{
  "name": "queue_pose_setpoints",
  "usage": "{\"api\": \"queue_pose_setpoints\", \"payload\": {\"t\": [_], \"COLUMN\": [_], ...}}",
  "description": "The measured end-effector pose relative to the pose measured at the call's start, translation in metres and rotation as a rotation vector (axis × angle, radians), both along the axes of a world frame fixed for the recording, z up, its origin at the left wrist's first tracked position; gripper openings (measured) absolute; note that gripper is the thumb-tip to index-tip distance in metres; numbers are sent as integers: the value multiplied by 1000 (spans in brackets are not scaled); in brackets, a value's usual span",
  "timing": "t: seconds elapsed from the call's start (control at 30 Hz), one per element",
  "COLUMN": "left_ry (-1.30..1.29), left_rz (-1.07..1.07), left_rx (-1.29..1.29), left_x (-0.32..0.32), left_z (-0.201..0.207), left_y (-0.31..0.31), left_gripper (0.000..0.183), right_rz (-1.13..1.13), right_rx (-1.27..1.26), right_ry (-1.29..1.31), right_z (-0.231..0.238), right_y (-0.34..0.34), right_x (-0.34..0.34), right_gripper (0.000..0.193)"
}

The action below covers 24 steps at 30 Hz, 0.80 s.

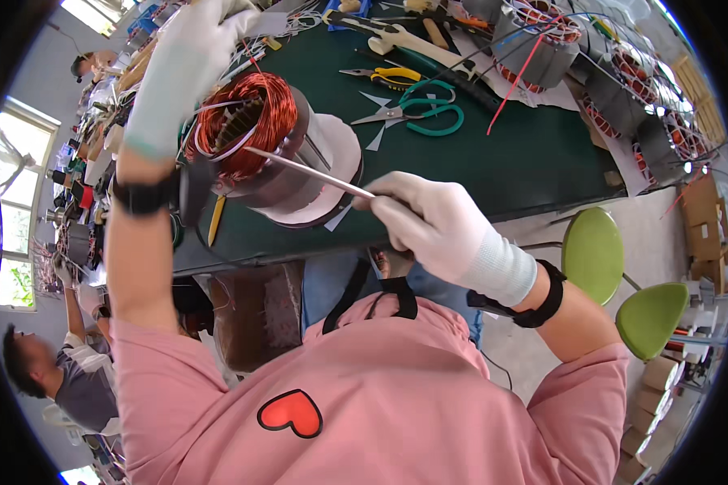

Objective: The recorder is assembling an electric motor stator by inserting and securing copper wire coils into the stator slots.

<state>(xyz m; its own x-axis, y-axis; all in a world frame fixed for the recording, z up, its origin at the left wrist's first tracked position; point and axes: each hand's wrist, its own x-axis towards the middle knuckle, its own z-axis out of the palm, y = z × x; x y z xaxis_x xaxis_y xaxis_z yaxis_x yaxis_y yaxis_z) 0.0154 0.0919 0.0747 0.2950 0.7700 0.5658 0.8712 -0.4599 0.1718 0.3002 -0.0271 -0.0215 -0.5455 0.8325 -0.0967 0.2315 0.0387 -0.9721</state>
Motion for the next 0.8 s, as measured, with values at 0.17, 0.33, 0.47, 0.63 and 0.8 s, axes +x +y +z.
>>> {"api": "queue_pose_setpoints", "payload": {"t": [0.17,0.33,0.47,0.63,0.8], "left_ry": [-347,567,-12,-168,-48], "left_rz": [-68,920,-573,-638,-608], "left_rx": [-281,717,-37,182,-9], "left_x": [-40,-74,-12,15,-17], "left_z": [2,-59,-99,-148,-116], "left_y": [-41,-202,-221,-215,-196], "left_gripper": [32,27,17,28,23], "right_rz": [-107,-190,104,339,122], "right_rx": [-68,-208,257,528,1046], "right_ry": [-31,-191,-272,-287,-369], "right_z": [-10,-44,-49,-47,20], "right_y": [-22,-37,-25,-9,24], "right_x": [21,59,22,-90,-140], "right_gripper": [25,27,27,57,69]}}
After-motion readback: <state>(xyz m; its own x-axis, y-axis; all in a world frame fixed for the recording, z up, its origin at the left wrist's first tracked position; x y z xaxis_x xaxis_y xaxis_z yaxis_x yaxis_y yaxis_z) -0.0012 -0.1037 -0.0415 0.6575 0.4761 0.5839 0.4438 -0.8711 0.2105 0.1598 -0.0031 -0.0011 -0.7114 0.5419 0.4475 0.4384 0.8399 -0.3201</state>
